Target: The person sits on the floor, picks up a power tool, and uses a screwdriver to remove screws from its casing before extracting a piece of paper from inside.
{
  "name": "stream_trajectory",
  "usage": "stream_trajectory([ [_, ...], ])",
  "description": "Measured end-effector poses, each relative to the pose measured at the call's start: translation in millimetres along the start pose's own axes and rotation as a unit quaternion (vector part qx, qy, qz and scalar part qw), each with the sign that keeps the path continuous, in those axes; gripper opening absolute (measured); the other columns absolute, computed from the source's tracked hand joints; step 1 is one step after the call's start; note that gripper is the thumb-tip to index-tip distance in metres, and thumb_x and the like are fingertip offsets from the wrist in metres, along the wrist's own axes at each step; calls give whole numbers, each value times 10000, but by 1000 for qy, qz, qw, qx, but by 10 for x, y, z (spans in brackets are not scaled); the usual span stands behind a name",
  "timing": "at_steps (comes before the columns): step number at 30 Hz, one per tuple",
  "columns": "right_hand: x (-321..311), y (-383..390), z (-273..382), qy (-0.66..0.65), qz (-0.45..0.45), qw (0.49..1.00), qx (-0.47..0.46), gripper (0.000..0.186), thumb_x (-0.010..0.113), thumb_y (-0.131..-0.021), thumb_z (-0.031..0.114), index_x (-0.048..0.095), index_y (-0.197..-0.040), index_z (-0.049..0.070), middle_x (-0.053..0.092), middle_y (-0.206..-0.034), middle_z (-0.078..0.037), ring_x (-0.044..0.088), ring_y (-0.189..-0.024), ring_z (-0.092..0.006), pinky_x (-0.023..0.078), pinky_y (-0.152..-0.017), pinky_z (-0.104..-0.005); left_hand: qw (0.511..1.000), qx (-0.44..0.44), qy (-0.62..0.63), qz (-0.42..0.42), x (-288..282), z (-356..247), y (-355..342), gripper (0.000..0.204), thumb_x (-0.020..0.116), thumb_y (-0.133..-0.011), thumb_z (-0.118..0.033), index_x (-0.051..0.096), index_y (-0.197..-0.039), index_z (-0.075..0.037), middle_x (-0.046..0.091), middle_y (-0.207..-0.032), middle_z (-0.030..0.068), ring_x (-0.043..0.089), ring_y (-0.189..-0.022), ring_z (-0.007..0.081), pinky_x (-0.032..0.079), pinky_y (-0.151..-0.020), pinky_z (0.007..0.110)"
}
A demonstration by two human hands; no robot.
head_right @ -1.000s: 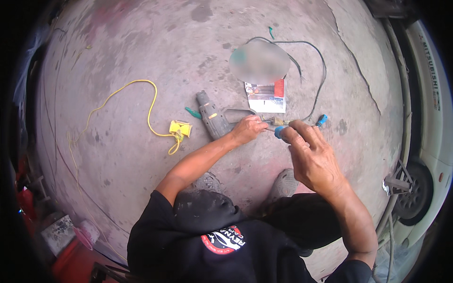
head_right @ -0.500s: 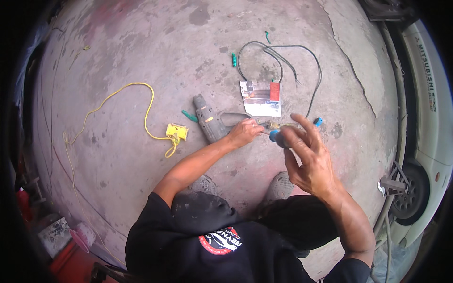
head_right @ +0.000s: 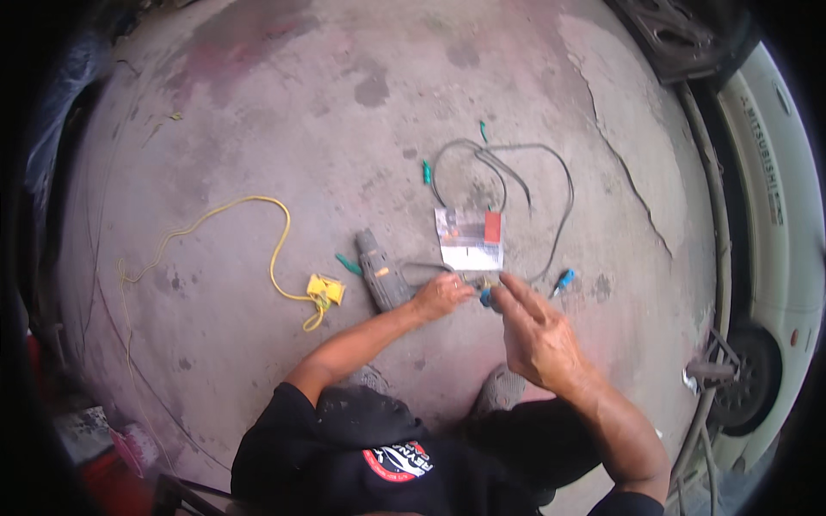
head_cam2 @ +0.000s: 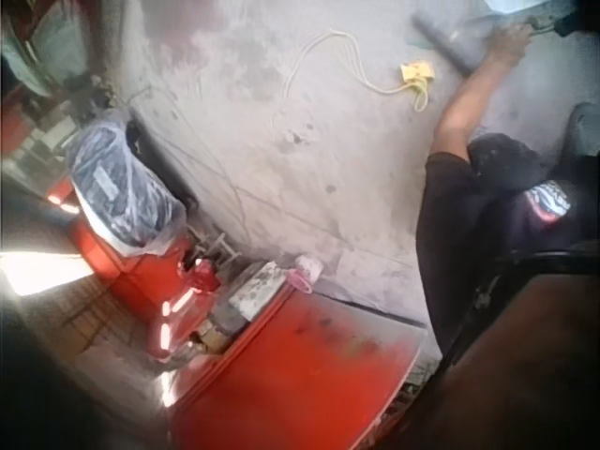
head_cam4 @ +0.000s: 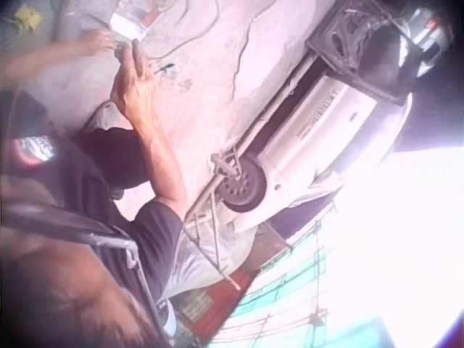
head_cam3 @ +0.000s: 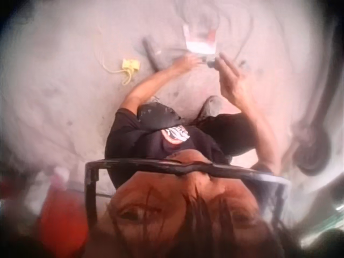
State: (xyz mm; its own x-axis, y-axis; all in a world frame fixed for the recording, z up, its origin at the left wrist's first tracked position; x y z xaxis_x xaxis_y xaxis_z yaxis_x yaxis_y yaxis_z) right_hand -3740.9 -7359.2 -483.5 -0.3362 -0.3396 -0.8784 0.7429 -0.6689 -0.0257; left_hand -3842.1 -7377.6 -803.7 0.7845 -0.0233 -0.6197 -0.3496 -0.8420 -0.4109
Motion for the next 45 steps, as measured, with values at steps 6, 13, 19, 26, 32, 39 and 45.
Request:
stream_trajectory([
  [6, -144, -17, -110, -4, -23, 996, 91, 355, 717, -812, 34, 669, -1163, 49, 632, -1099, -210, 643, -997, -363, 552, -826, -424, 999, -17, 2, 28, -41, -44, -63, 148, 668, -850, -178, 675, -985, -120, 634, -809, 71, 628, -841, 249, 516, -750, 388],
  [13, -92, 62, -40, -22, -42, 998, 31, 464, 664, -810, -29, 587, -1265, 24, 676, -1068, -169, 675, -981, -346, 562, -807, -415, 997, -44, 25, 59, -116, -88, -64, 162, 682, -833, -168, 693, -985, -112, 663, -857, 102, 648, -884, 285, 523, -758, 407],
  [19, -111, 38, 4, 16, -68, 997, 24, 439, 709, -804, 39, 621, -1234, 22, 669, -1119, -178, 668, -1042, -358, 558, -839, -417, 997, -48, 42, 51, -22, -38, -70, 159, 662, -840, -154, 694, -990, -114, 654, -859, 110, 640, -885, 300, 515, -751, 415],
  [26, -92, 17, -37, 24, -25, 999, 24, 408, 670, -821, -2, 613, -1224, 26, 649, -1049, -171, 656, -908, -331, 550, -740, -415, 997, -48, 18, 63, -1, -28, -65, 175, 655, -840, -156, 691, -1006, -113, 664, -868, 86, 637, -895, 279, 521, -771, 416],
  [32, -51, 50, -20, -65, -34, 996, 53, 420, 642, -821, -37, 612, -1235, 25, 652, -1117, -186, 659, -1018, -336, 559, -832, -404, 998, -24, 13, 53, -32, -85, -99, 198, 676, -827, -173, 686, -1011, -102, 669, -856, 73, 636, -872, 264, 524, -758, 409],
  [39, -87, 36, -49, -18, 1, 990, 143, 299, 733, -812, 41, 739, -1104, 105, 627, -919, -73, 610, -905, -244, 502, -774, -341, 999, -32, -3, 39, 45, -19, 20, 234, 692, -823, -193, 671, -1030, -86, 660, -852, 79, 629, -853, 285, 513, -736, 413],
  [45, -68, 16, -42, -80, -111, 989, 60, 281, 713, -826, 33, 737, -1097, 101, 676, -1045, -113, 694, -932, -273, 544, -794, -340, 999, 3, 20, 34, -2, -24, -50, 206, 688, -825, -189, 669, -1015, -111, 658, -845, 72, 624, -864, 272, 516, -741, 412],
])
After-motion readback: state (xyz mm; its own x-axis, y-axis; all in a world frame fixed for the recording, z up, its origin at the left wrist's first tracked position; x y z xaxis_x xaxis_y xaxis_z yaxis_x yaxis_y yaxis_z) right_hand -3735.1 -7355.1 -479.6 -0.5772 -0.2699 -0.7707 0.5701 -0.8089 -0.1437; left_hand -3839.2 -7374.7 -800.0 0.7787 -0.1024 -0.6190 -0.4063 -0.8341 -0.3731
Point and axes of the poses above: each hand's wrist, its own y-axis away from the middle knuckle, its own x-axis out of the palm, z = x × y, the point moved 5 cm from there along -y, towards the middle knuckle
